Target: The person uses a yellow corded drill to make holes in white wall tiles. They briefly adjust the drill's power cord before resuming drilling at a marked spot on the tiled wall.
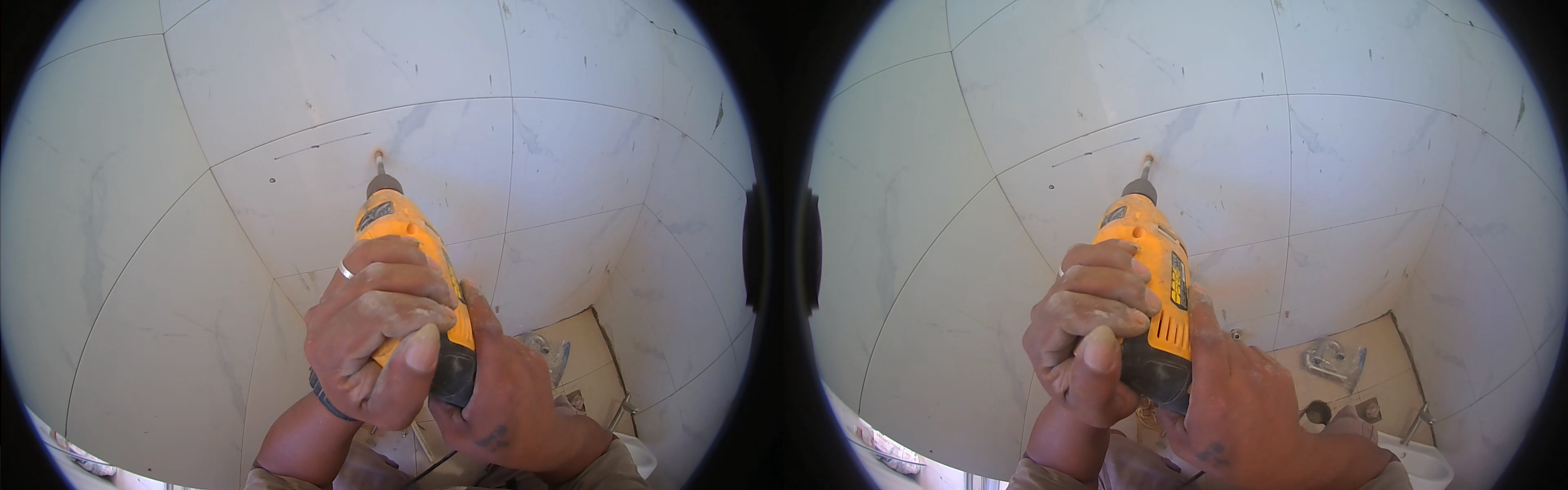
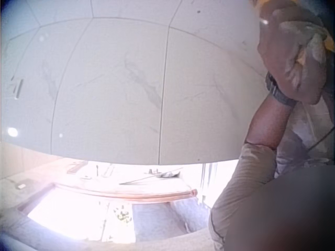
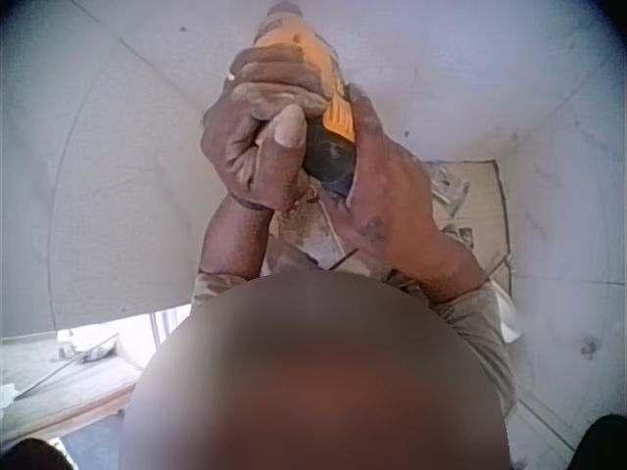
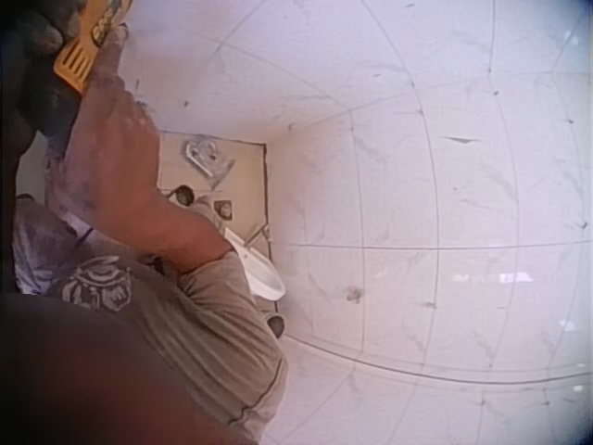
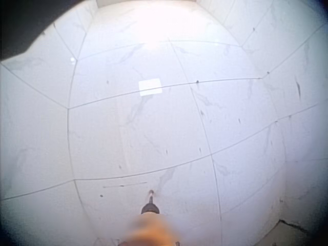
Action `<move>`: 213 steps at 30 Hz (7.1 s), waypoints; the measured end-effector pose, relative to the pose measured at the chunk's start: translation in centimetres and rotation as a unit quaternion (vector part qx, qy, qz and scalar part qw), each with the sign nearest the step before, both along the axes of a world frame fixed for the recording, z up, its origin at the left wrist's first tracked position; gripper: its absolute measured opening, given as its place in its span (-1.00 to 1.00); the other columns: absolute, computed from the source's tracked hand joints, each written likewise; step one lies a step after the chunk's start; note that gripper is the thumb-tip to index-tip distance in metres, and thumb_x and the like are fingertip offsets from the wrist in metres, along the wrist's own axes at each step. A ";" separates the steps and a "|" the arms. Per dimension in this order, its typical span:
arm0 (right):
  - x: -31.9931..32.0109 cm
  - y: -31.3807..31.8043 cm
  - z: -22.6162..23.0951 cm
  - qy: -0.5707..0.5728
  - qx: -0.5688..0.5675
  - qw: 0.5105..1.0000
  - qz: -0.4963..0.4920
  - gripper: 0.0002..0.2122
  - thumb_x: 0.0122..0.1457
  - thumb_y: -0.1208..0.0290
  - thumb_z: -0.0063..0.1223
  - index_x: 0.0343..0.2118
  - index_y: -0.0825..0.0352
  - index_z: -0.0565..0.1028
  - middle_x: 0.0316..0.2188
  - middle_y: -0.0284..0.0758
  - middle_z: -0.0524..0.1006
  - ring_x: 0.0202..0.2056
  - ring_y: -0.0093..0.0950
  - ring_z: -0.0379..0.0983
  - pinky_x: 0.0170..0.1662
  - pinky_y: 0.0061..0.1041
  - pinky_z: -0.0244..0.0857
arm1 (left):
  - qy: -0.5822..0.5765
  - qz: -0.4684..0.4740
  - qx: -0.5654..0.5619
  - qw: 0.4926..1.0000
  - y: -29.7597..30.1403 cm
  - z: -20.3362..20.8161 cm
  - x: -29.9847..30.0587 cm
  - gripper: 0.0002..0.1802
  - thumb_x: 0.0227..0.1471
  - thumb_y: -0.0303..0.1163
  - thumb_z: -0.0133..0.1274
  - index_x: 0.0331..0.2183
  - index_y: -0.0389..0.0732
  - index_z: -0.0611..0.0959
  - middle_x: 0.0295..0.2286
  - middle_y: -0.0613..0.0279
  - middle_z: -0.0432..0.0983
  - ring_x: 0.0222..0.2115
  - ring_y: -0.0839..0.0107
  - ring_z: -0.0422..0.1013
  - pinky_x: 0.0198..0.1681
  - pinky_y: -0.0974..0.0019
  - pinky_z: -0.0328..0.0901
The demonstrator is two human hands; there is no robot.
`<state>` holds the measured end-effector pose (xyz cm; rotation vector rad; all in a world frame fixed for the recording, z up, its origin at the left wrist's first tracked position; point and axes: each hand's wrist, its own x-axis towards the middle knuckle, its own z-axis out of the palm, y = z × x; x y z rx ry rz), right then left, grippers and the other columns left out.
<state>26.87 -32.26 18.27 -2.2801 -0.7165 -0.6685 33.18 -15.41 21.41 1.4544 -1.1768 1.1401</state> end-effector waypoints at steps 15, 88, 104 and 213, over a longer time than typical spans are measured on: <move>0.1 -0.1 0.1 0.015 0.000 1.000 0.006 -0.06 -0.05 0.42 0.32 0.37 0.63 0.05 -0.23 0.06 0.59 -0.37 -0.01 0.60 -0.27 -0.10 0.48 | -0.002 -0.006 -0.010 1.000 -0.1 0.0 0.1 -0.85 0.08 -0.43 0.10 -0.45 -0.30 0.64 -0.44 -0.01 0.63 -0.32 0.06 0.52 -0.21 0.10 0.44; 0.6 0.2 0.2 0.003 -0.003 1.000 0.003 -0.07 -0.09 0.45 0.33 0.36 0.64 0.09 -0.24 0.05 0.59 -0.37 -0.04 0.61 -0.26 -0.14 0.49 | -0.005 -0.020 -0.015 1.000 0.1 -0.2 0.9 -0.82 0.13 -0.40 0.11 -0.45 -0.30 0.64 -0.44 0.01 0.64 -0.33 0.08 0.51 -0.20 0.10 0.44; 0.6 0.4 0.2 -0.020 -0.009 1.000 -0.014 -0.08 -0.10 0.42 0.34 0.34 0.65 0.13 -0.30 0.00 0.58 -0.42 -0.08 0.59 -0.31 -0.15 0.47 | -0.006 -0.019 -0.018 1.000 0.1 -0.1 1.0 -0.81 0.15 -0.38 0.11 -0.44 -0.30 0.64 -0.44 0.01 0.63 -0.32 0.08 0.51 -0.21 0.10 0.44; 1.7 0.9 0.2 -0.044 0.002 0.999 -0.010 -0.06 -0.14 0.40 0.39 0.33 0.67 0.15 -0.40 -0.05 0.57 -0.41 -0.14 0.59 -0.24 -0.23 0.48 | 0.001 -0.012 -0.054 0.998 0.0 -0.8 1.8 -0.69 0.20 -0.20 0.04 -0.43 -0.23 0.63 -0.46 0.03 0.65 -0.32 0.09 0.49 -0.07 -0.13 0.42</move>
